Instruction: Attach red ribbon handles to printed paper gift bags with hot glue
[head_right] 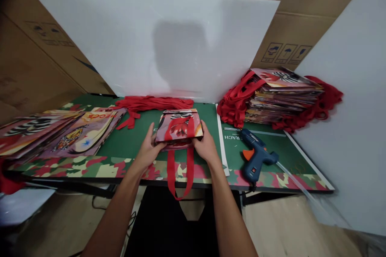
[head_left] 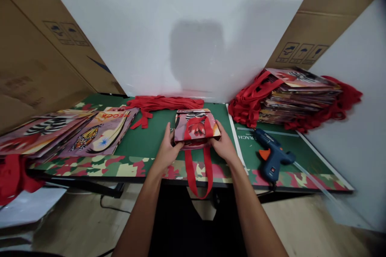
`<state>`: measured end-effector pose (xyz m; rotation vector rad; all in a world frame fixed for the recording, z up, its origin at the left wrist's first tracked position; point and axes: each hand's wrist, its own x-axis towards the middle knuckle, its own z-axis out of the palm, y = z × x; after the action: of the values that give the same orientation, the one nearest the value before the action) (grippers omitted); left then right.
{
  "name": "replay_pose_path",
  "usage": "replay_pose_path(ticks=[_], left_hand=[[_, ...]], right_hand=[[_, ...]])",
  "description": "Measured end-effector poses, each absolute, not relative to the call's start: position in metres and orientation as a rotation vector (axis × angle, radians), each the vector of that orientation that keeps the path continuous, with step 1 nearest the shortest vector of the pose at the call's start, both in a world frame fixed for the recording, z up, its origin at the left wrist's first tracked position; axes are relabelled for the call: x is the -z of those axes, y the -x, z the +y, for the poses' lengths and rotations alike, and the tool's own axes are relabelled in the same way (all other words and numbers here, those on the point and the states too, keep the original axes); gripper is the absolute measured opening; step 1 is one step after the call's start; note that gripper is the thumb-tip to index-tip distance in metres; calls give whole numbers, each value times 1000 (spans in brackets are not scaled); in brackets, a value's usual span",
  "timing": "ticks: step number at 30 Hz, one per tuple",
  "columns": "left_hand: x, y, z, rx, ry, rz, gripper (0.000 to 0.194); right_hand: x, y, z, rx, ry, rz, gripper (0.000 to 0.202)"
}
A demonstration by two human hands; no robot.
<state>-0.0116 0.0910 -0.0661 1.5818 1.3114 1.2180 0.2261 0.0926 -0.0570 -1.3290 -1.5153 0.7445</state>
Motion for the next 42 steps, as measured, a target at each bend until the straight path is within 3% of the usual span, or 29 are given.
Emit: replay_pose_path(ticks=[7,11,14,19,27,31,34,39,42], left_hand=[[56,31,84,-1054,-1762,1406,84],[57,47,81,-846,-1917,1465,64],[61,53,81,-722,-2039,1464,54],[56,55,88,-518,-2118,1518,59],[32,55,91,-321,-2134,1554,60],[26,52,89,-283,-2150,1584,57],[22,54,89,-223,-2169,1562,68],[18,54,83,-166,-2220,1564,70],[14,44,77,-196,-2290,1602,54]], right_hand=[[50,-227,80,-783,1403,-1688,79],[41,-235,68,-784,1417,-1854,87],[34,-240,44,-636,1456,-2053,75],[22,-238,-8,-299,1465,-2345,57],[1,-228,-40,-616,1153,-2397,18],[-11,-223,-30,-781,965,-2185,34],[-11,-217,-17,-766,1057,-1930,27],[1,-203,9,-469,1223,-2155,30],[5,-194,41,-334,1381,-2169,34]])
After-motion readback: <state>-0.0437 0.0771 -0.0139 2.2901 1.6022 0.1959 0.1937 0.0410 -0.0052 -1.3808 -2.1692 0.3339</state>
